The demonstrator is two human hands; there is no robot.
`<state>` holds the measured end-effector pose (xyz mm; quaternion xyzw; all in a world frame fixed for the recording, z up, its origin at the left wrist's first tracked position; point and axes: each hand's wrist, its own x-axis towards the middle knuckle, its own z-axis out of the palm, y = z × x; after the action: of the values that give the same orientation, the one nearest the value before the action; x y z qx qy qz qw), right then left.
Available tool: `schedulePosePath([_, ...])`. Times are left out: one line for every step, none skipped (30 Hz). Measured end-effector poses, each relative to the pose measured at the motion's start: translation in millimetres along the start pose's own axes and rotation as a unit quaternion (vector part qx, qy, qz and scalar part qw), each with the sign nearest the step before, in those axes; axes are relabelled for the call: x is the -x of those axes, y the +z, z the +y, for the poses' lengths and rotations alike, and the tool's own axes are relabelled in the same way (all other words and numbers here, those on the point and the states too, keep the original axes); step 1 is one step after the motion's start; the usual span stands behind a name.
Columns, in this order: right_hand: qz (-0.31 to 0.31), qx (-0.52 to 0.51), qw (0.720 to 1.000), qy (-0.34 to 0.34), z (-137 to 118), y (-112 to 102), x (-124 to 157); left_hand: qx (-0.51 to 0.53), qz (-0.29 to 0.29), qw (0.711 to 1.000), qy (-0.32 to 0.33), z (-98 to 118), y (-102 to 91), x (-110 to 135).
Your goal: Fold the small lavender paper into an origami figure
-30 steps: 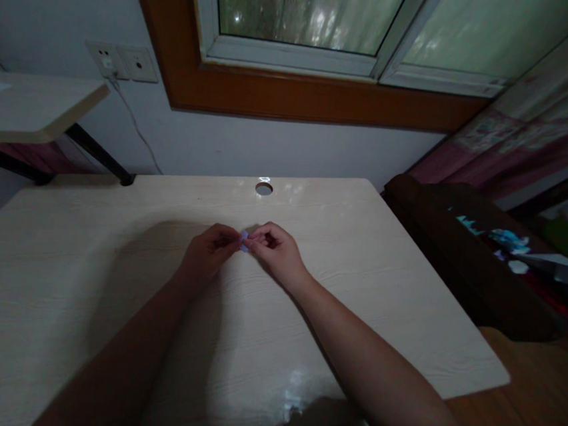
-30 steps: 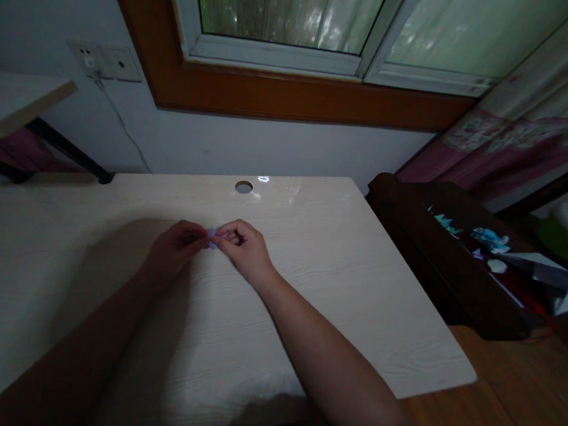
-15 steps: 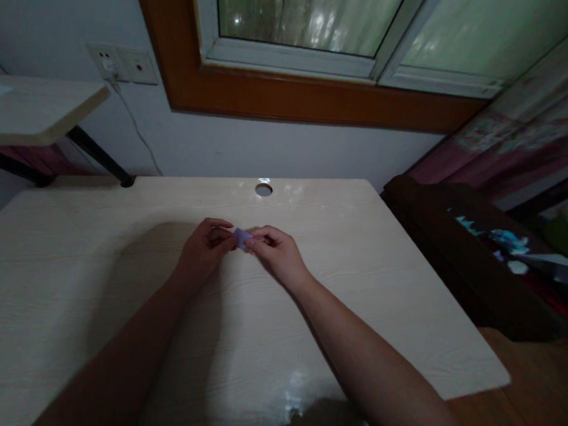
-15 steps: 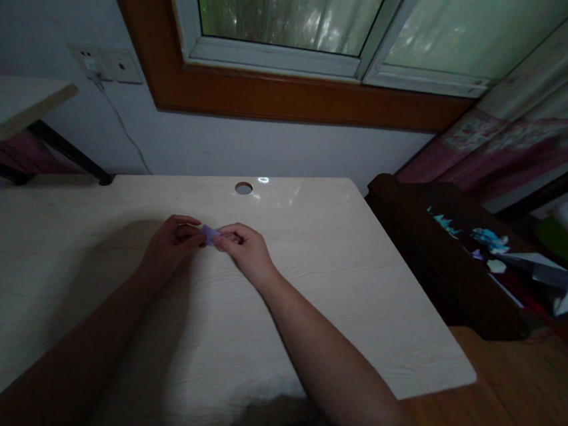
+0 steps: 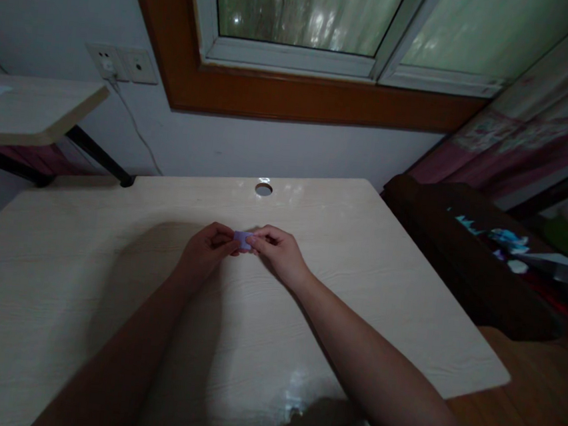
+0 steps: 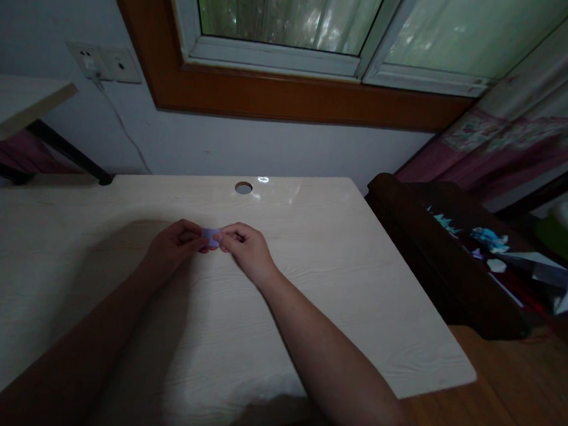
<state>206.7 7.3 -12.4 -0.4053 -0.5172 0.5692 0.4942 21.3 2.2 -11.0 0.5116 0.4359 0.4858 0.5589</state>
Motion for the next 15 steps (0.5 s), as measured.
schedulePosePath([0.002, 0.001, 1.0, 0.001, -0.2, 0.2, 0.1, 0.0, -0.003, 1.0, -0.001, 0.2, 0.1, 0.1])
schedulePosePath([0.004, 0.003, 1.0, 0.002, -0.3, 0.4, 0.2, 0.0, -0.006, 1.0, -0.005, 0.5, 0.3, 0.1])
schedulePosePath([0.005, 0.006, 1.0, 0.002, -0.3, 0.5, 0.4, 0.001, -0.009, 1.0, -0.009, 0.8, 0.6, 0.1])
schedulePosePath([0.005, 0.009, 1.0, 0.001, -0.2, 0.4, 0.5, 0.001, -0.012, 1.0, -0.013, 1.1, 0.9, 0.2])
schedulePosePath([0.003, 0.013, 1.0, 0.0, 0.0, 0.3, 0.6, 0.001, -0.016, 1.0, -0.016, 1.3, 1.1, 0.1])
schedulePosePath([0.001, 0.015, 1.0, -0.001, 0.1, 0.1, 0.7, 0.0, -0.02, 1.0, -0.018, 1.6, 1.3, 0.1])
schedulePosePath([-0.001, 0.017, 1.0, -0.003, 0.1, -0.1, 0.9, 0.0, -0.026, 1.0, -0.018, 1.9, 1.3, 0.1])
schedulePosePath([-0.001, 0.02, 1.0, -0.004, 0.0, -0.2, 1.1, 0.0, -0.031, 0.999, -0.016, 2.1, 1.3, 0.1])
schedulePosePath([0.001, 0.024, 1.0, -0.005, -0.3, -0.2, 1.2, 0.0, -0.036, 0.999, -0.013, 2.3, 1.3, 0.2])
schedulePosePath([0.004, 0.028, 1.0, -0.007, -0.6, -0.2, 1.4, 0.0, -0.041, 0.999, -0.01, 2.6, 1.2, 0.3])
schedulePosePath([0.007, 0.031, 0.999, -0.009, -1.0, -0.1, 1.5, -0.002, -0.045, 0.999, -0.008, 2.8, 1.3, 0.5])
schedulePosePath([0.01, 0.032, 0.999, -0.012, -1.3, 0.0, 1.6, -0.004, -0.048, 0.999, -0.007, 3.0, 1.3, 0.7])
schedulePosePath([0.012, 0.03, 0.999, -0.014, -1.6, 0.1, 1.7, -0.005, -0.05, 0.999, -0.007, 3.1, 1.4, 1.0])
schedulePosePath([0.011, 0.027, 0.999, -0.015, -1.8, 0.1, 1.8, -0.005, -0.052, 0.999, -0.007, 3.1, 1.6, 1.3])
schedulePosePath([0.01, 0.023, 1.0, -0.015, -1.9, 0.1, 1.9, -0.002, -0.055, 0.998, -0.007, 2.9, 1.6, 1.5])
